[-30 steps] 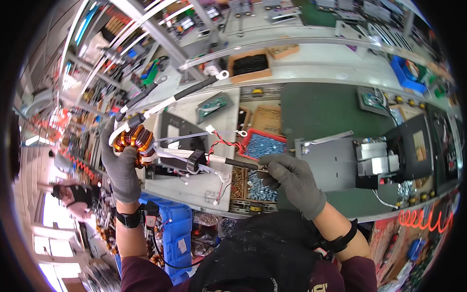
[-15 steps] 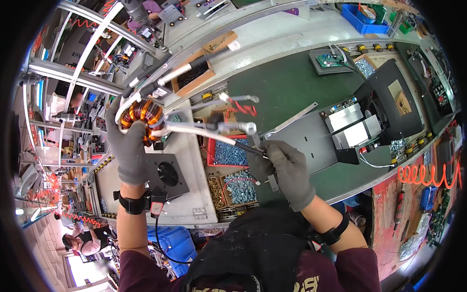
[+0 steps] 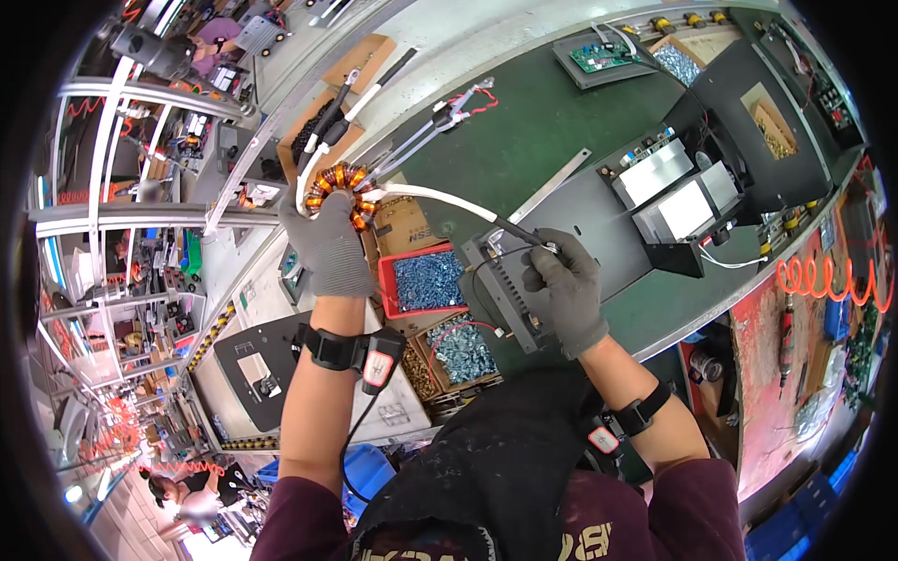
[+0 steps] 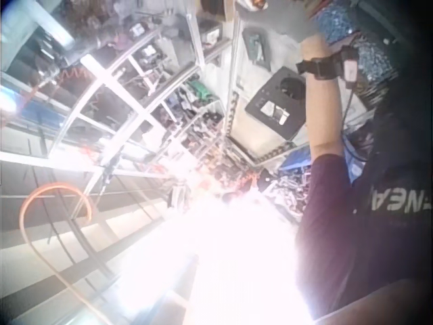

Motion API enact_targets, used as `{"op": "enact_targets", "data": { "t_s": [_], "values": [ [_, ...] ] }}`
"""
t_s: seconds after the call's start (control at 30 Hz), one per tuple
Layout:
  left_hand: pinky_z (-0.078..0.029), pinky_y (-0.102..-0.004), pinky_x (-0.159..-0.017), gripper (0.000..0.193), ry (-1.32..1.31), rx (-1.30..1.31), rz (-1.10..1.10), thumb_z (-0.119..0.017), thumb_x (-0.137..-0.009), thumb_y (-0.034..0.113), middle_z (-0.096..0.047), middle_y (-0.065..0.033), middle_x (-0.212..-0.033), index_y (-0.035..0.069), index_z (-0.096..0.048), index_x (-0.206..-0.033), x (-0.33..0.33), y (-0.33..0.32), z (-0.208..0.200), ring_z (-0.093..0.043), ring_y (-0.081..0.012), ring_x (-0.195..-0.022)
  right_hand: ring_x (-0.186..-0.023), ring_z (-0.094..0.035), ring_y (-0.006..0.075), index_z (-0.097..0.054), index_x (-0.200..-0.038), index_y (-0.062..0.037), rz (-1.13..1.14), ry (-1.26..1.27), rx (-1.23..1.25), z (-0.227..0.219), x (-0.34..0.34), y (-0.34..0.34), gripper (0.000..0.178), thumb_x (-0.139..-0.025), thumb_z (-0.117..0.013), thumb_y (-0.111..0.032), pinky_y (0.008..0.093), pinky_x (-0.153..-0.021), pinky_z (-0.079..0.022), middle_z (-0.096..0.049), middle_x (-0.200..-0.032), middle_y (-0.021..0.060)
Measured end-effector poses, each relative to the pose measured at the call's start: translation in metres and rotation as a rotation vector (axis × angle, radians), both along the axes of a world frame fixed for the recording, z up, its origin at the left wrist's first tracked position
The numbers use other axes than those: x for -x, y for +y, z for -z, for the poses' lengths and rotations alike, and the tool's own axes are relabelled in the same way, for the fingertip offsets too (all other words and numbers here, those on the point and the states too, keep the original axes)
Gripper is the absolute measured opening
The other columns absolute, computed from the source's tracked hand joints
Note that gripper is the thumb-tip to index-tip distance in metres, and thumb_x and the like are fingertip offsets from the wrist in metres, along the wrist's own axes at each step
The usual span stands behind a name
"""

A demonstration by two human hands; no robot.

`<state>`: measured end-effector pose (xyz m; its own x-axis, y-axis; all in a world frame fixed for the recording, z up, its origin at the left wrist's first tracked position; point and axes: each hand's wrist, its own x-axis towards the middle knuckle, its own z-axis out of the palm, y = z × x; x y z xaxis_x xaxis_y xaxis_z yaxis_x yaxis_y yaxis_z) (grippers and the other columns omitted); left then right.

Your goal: Installing internal components including coils and circuit boards into a power inverter housing using an air screwdriver.

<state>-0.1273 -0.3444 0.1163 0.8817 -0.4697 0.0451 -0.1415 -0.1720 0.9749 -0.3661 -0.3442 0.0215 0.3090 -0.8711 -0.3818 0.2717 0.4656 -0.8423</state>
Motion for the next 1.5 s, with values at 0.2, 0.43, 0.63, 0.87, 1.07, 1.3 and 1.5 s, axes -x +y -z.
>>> {"op": "enact_targets", "data": {
  "t_s": [0.2, 0.43, 0.63, 0.87, 1.07, 1.3, 1.5],
  "values": [
    [-0.050, -0.0302, -0.090, 0.068, 0.009, 0.009, 0.199, -0.058, -0.077, -0.004, -0.047, -0.0175, -0.125, 0.001, -0.031, -0.139, 0.018, 0.005, 0.041, -0.055, -0.0216, -0.108, -0.068, -0.063, 0.0240, -0.061, -0.111, -0.0037, -0.271, 0.672, 0.508, 0.050, 0.031, 0.005, 0.028, -0.086, -0.062, -0.014, 0.0337, -0.066, -0.050, -0.066, -0.087, 0.0149],
    [-0.046, -0.0331, -0.096, 0.068, -0.002, -0.077, 0.390, -0.060, -0.073, -0.004, -0.043, -0.0185, -0.132, -0.002, -0.034, -0.136, 0.051, 0.042, 0.081, -0.052, -0.0251, -0.114, -0.081, -0.059, 0.0374, -0.063, -0.097, -0.0080, -0.468, 0.947, 0.904, 0.092, 0.088, 0.025, 0.020, -0.079, -0.062, -0.017, 0.0462, -0.074, -0.047, -0.062, -0.084, 0.0150],
    [-0.046, -0.0330, -0.095, 0.066, -0.008, -0.230, 0.481, -0.058, -0.074, -0.007, -0.043, -0.0165, -0.125, 0.000, -0.032, -0.135, 0.088, 0.097, 0.077, -0.052, -0.0222, -0.111, -0.089, -0.059, 0.0349, -0.063, -0.102, -0.0122, -0.784, 1.032, 0.883, 0.064, 0.132, 0.033, 0.024, -0.079, -0.062, -0.016, 0.0445, -0.077, -0.048, -0.061, -0.098, 0.0134],
    [-0.046, -0.0317, -0.096, 0.070, 0.004, -0.218, 0.360, -0.062, -0.070, -0.009, -0.045, -0.0157, -0.125, 0.000, -0.034, -0.135, 0.087, 0.100, 0.069, -0.053, -0.0219, -0.111, -0.100, -0.058, 0.0358, -0.060, -0.116, -0.0103, -0.935, 0.710, 0.489, 0.058, 0.131, 0.046, 0.040, -0.077, -0.058, -0.002, 0.0425, -0.087, -0.048, -0.060, -0.112, 0.0116],
    [-0.046, -0.0327, -0.097, 0.075, -0.163, -0.166, 0.511, -0.064, -0.067, -0.009, -0.046, -0.0146, -0.128, -0.004, -0.034, -0.135, 0.082, 0.094, 0.061, -0.053, -0.0224, -0.114, -0.092, -0.063, 0.0293, -0.061, -0.114, -0.0084, -0.776, 0.485, 0.222, 0.069, 0.130, 0.045, 0.041, -0.075, -0.058, 0.005, 0.0374, -0.082, -0.050, -0.065, -0.104, 0.0132],
    [-0.048, -0.0323, -0.096, 0.076, -0.383, -0.233, 0.675, -0.063, -0.066, -0.011, -0.044, -0.0109, -0.127, 0.001, -0.036, -0.135, 0.079, 0.097, 0.041, -0.051, -0.0223, -0.117, -0.087, -0.065, 0.0230, -0.070, -0.098, -0.0066, -0.781, 0.348, 0.111, 0.088, 0.133, 0.033, 0.020, -0.078, -0.068, -0.008, 0.0345, -0.079, -0.050, -0.068, -0.094, 0.0126],
    [-0.048, -0.0322, -0.096, 0.075, -0.209, -0.231, 0.612, -0.063, -0.066, -0.010, -0.046, -0.0118, -0.124, 0.001, -0.035, -0.134, 0.080, 0.105, 0.038, -0.054, -0.0212, -0.113, -0.095, -0.064, 0.0314, -0.068, -0.101, -0.0048, -0.983, 0.630, 0.198, 0.102, 0.111, 0.033, 0.031, -0.090, -0.058, -0.032, 0.0395, -0.084, -0.047, -0.067, -0.098, 0.0173]
  ]
}}
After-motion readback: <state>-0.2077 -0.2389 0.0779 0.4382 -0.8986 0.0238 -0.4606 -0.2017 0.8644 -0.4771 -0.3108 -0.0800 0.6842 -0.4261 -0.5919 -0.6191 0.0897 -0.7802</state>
